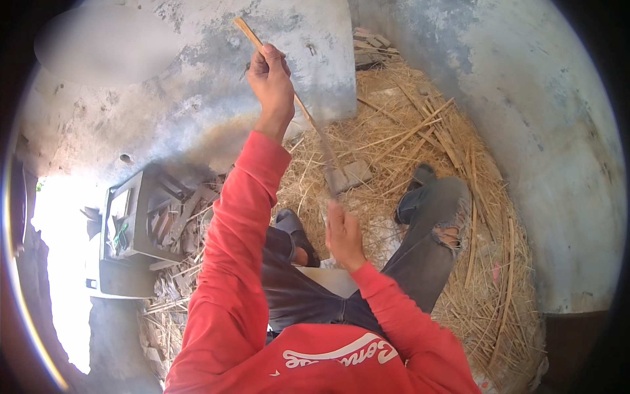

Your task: The person splits a piece of wood into thinner strips using a large blade by striking the wood strip against a stone on the ground.

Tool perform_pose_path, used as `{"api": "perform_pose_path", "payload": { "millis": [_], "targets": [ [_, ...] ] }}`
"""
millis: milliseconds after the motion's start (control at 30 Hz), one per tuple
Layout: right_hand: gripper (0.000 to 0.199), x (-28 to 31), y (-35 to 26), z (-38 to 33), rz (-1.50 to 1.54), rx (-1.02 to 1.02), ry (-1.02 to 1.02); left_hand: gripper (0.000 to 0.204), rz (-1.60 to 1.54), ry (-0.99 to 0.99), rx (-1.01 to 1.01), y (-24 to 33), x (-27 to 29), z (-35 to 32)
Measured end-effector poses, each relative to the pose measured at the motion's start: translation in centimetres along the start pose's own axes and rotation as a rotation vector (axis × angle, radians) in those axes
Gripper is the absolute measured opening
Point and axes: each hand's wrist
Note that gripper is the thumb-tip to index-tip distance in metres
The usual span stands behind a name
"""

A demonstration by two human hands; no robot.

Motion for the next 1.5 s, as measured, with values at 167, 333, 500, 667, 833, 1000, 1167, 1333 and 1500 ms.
{"api": "perform_pose_path", "payload": {
  "millis": [167, 333, 500, 667, 833, 1000, 1167, 1333, 1500],
  "targets": [
    [0.058, 2.6, 3.8, -1.7, 0.181, -0.498, 0.294, 0.036, -0.124, -0.037, 0.076, -0.9, 2.0, 0.9],
    [0.053, 0.5, -5.5, 0.0, 0.248, 0.009, 0.166, 0.038, -0.152, -0.011, 0.094, -0.1, 3.6, 1.4],
    [0.052, -1.5, 2.8, 0.2, 0.001, 0.360, 0.187, 0.039, -0.158, -0.028, 0.085, 0.8, 4.1, 0.5],
    [0.056, 3.9, 20.8, -0.8, -0.396, -0.338, 0.360, 0.038, -0.102, 0.003, 0.186, 1.4, 4.3, -1.6],
    [0.049, 2.7, 14.8, -0.1, 0.021, -0.370, 0.352, 0.038, -0.274, 0.070, 0.265, 3.4, 14.0, -2.2],
    [0.037, 3.4, 7.0, -0.2, -0.094, -0.085, 0.232, 0.043, -0.585, 0.197, 0.322, 9.6, 19.8, -6.5],
    [0.033, 0.9, -3.4, -2.1, -0.005, 0.115, 0.256, 0.036, -1.080, 0.323, 0.338, 15.3, 30.8, -10.4],
    [0.028, 0.3, -9.4, -0.7, 0.133, 0.400, 0.356, 0.039, -1.409, 0.540, 0.609, 15.5, 33.3, -15.5],
    [0.026, 3.0, -10.6, 0.3, 0.183, 0.505, 0.467, 0.039, -1.433, 0.649, 0.840, 13.5, 31.2, -20.2]
  ]
}}
Point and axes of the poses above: each hand's wrist, its own z-axis towards the middle knuckle, its own x-axis out of the back of the hand, y = z × x, and after that the axes turned 10 degrees about x, right-handed
